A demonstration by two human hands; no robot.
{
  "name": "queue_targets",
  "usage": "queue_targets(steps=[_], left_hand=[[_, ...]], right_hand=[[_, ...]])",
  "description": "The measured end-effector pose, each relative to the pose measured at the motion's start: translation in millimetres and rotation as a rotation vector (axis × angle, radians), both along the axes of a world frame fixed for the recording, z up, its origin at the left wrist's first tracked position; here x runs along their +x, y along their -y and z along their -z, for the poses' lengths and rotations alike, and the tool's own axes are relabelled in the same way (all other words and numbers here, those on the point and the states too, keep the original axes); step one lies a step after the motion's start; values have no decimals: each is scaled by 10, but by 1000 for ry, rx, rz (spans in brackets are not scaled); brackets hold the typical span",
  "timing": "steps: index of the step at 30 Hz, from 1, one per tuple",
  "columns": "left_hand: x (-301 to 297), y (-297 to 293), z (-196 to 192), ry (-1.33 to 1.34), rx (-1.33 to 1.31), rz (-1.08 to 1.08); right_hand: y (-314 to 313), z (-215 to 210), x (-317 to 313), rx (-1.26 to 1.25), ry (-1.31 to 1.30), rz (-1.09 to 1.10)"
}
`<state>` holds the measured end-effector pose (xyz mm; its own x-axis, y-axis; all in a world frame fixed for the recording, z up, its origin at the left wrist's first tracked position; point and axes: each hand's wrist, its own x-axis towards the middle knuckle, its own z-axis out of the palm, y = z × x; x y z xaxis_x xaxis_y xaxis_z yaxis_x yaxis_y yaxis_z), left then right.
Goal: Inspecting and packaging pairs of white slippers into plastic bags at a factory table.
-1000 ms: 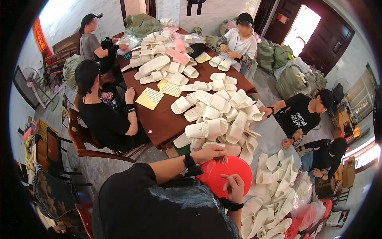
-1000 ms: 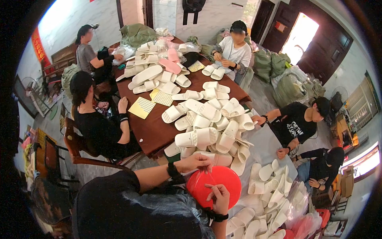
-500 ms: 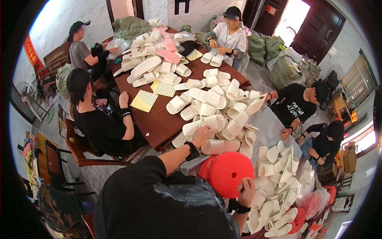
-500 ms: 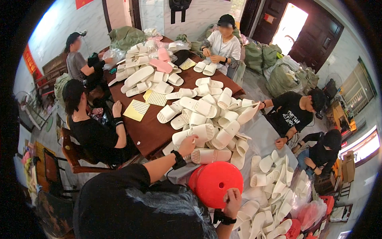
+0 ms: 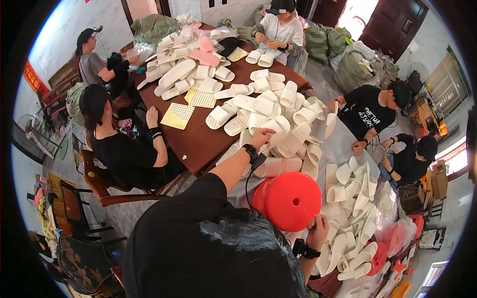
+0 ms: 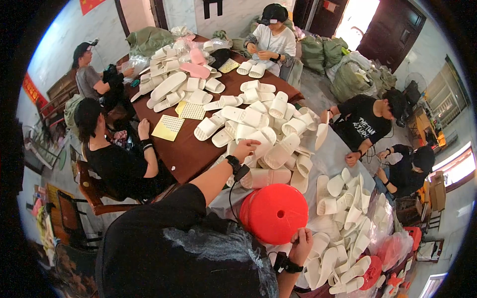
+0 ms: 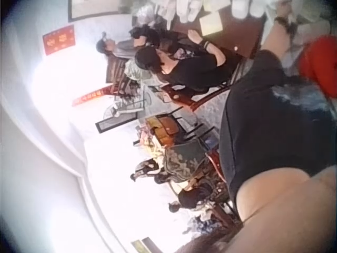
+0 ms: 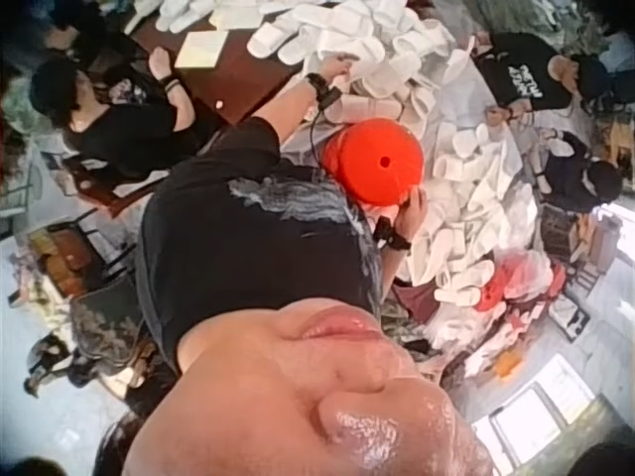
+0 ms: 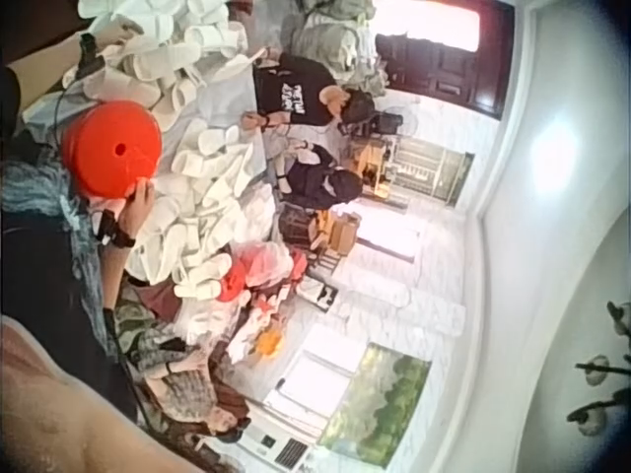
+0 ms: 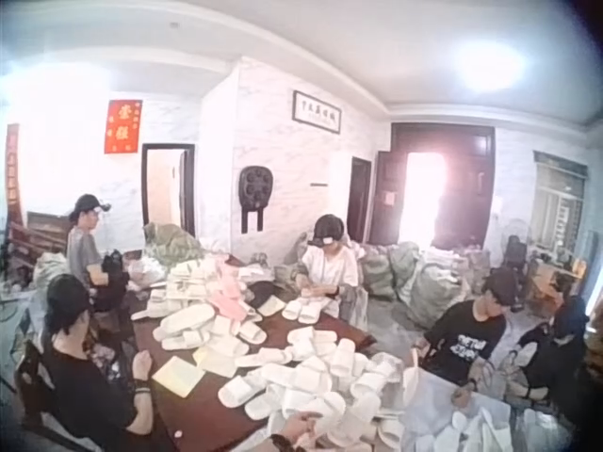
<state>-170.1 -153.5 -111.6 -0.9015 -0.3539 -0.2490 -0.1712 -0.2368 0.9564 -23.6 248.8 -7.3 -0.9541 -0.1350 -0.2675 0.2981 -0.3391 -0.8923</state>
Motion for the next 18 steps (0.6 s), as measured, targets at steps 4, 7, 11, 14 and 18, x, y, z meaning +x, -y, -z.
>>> queue_targets(steps=[4,7,11,14,18], left_hand=[[160,64,-618,-140,189,-53],[358,45,-1183,-210,224,-59],[635,-225,-1709,-394,250,42],[900,-607,-1952,-416,61,195],[1260,-1253,-2091,-354,-97,528]], right_hand=[[-118,59,39,-31,7,39],[-158,87,44,-32,-2,72],[-169,84,-5,-38,-19,47],[-119,64,-43,-59,-45,29],[-140,80,-70,-110,-100,21]])
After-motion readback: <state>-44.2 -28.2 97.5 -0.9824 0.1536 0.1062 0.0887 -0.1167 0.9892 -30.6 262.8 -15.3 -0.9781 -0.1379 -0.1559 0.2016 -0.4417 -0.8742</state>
